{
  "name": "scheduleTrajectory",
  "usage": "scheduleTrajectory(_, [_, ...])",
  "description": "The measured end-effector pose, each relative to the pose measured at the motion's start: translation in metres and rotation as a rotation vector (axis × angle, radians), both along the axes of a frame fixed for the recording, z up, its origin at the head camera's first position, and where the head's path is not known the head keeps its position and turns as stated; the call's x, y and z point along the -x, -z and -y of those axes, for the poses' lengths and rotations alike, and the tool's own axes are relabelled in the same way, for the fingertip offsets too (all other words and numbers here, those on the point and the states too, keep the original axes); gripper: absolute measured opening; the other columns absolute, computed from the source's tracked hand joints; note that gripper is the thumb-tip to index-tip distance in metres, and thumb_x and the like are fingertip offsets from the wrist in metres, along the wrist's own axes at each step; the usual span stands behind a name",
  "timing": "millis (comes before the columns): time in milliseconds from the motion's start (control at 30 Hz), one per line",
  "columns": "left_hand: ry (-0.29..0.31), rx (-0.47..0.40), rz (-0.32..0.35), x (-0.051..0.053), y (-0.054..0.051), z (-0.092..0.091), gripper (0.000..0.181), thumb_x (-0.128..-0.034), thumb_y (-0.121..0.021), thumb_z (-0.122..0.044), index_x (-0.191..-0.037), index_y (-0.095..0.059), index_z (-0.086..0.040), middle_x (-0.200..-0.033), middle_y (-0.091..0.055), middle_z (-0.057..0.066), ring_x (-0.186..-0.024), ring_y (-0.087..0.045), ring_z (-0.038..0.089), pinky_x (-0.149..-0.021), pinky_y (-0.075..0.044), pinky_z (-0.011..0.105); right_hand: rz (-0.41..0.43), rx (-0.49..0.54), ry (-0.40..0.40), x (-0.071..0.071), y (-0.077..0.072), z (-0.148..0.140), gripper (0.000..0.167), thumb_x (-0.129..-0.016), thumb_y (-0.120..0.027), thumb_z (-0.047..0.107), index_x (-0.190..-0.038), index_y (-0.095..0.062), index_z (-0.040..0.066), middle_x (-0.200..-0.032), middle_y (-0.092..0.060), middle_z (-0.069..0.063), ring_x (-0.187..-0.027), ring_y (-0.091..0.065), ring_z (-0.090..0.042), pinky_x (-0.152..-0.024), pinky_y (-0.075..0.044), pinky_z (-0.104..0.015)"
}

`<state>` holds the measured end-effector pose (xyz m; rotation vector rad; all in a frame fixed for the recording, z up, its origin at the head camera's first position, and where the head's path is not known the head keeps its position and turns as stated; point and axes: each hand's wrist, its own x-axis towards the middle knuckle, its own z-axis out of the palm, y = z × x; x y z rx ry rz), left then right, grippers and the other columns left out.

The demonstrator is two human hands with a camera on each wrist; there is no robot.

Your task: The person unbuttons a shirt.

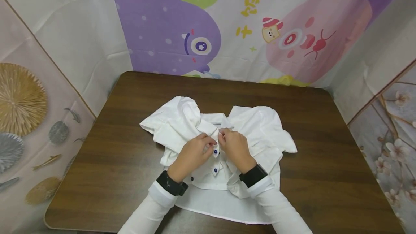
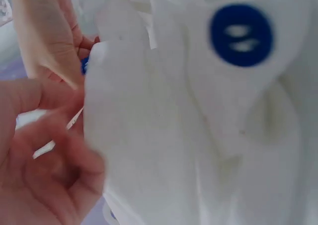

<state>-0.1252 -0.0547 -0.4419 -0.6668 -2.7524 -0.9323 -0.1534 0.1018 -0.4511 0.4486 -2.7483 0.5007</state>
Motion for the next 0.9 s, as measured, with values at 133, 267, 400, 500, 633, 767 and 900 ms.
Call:
scheduleTrajectory(133, [-0.093, -0.048, -0.083, 0.006, -0.008, -0.007, 0.016, -0.0834, -0.063, -0.012, -0.098, -0.067, -0.01, -0.09, -0.06, 0.002, -0.074, -0.055, 0.016, -0.062, -0.047, 0.028, 0.01, 0.041, -0.011, 0.002, -0.009, -0.002, 0.013, -0.085, -0.062, 0.013, -0.086, -0.065, 0.001, -0.06, -0.059, -0.006, -0.049, -0.054, -0.022, -0.046, -0.043, -0.034])
scheduleTrajectory(267, [-0.124, -0.044, -0.131, 0.014, -0.012, -0.013, 0.024, -0.0839, -0.064, -0.015, -0.107, -0.064, -0.008, -0.106, -0.059, 0.005, -0.089, -0.054, 0.022, -0.07, -0.048, 0.031, 0.001, 0.083, -0.042, 0.002, -0.017, -0.003, 0.015, -0.085, -0.06, 0.011, -0.087, -0.063, -0.003, -0.059, -0.057, -0.008, -0.049, -0.052, -0.022, -0.046, -0.043, -0.034])
scheduleTrajectory(400, [-0.118, -0.028, -0.137, 0.02, -0.016, -0.018, 0.024, -0.0854, -0.064, -0.016, -0.107, -0.063, -0.006, -0.115, -0.059, 0.007, -0.093, -0.056, 0.024, -0.075, -0.05, 0.033, -0.018, 0.123, -0.083, 0.004, -0.019, -0.007, 0.02, -0.089, -0.053, 0.016, -0.089, -0.061, -0.003, -0.062, -0.057, -0.009, -0.051, -0.053, -0.022, -0.048, -0.043, -0.033])
scheduleTrajectory(500, [-0.12, -0.011, -0.141, 0.022, -0.018, -0.021, 0.022, -0.0863, -0.064, -0.017, -0.106, -0.062, -0.007, -0.111, -0.062, 0.006, -0.089, -0.057, 0.024, -0.073, -0.05, 0.033, 0.012, 0.135, -0.112, 0.003, -0.026, -0.009, 0.019, -0.09, -0.052, 0.014, -0.091, -0.06, -0.003, -0.062, -0.056, -0.009, -0.052, -0.051, -0.02, -0.049, -0.043, -0.032])
scheduleTrajectory(633, [-0.119, -0.001, -0.162, 0.024, -0.021, -0.023, 0.02, -0.086, -0.064, -0.017, -0.103, -0.062, -0.008, -0.104, -0.065, 0.005, -0.085, -0.058, 0.023, -0.069, -0.05, 0.032, 0.095, 0.126, -0.12, 0.001, -0.038, -0.012, 0.014, -0.087, -0.055, 0.008, -0.092, -0.059, -0.004, -0.062, -0.053, -0.007, -0.054, -0.049, -0.018, -0.052, -0.042, -0.03])
scheduleTrajectory(767, [-0.119, 0.015, -0.185, 0.025, -0.023, -0.025, 0.016, -0.0852, -0.063, -0.014, -0.1, -0.063, -0.007, -0.094, -0.066, 0.006, -0.079, -0.058, 0.021, -0.065, -0.049, 0.031, 0.152, 0.141, -0.137, 0.003, -0.042, -0.016, 0.01, -0.088, -0.053, 0.008, -0.09, -0.058, 0.0, -0.062, -0.05, -0.003, -0.056, -0.046, -0.015, -0.054, -0.04, -0.026])
scheduleTrajectory(900, [-0.132, 0.021, -0.194, 0.025, -0.023, -0.026, 0.012, -0.0842, -0.062, -0.01, -0.096, -0.065, -0.008, -0.088, -0.065, 0.005, -0.075, -0.056, 0.02, -0.063, -0.048, 0.03, 0.177, 0.179, -0.186, 0.004, -0.044, -0.021, 0.006, -0.087, -0.051, 0.007, -0.086, -0.055, 0.003, -0.062, -0.047, -0.002, -0.056, -0.044, -0.014, -0.055, -0.038, -0.025])
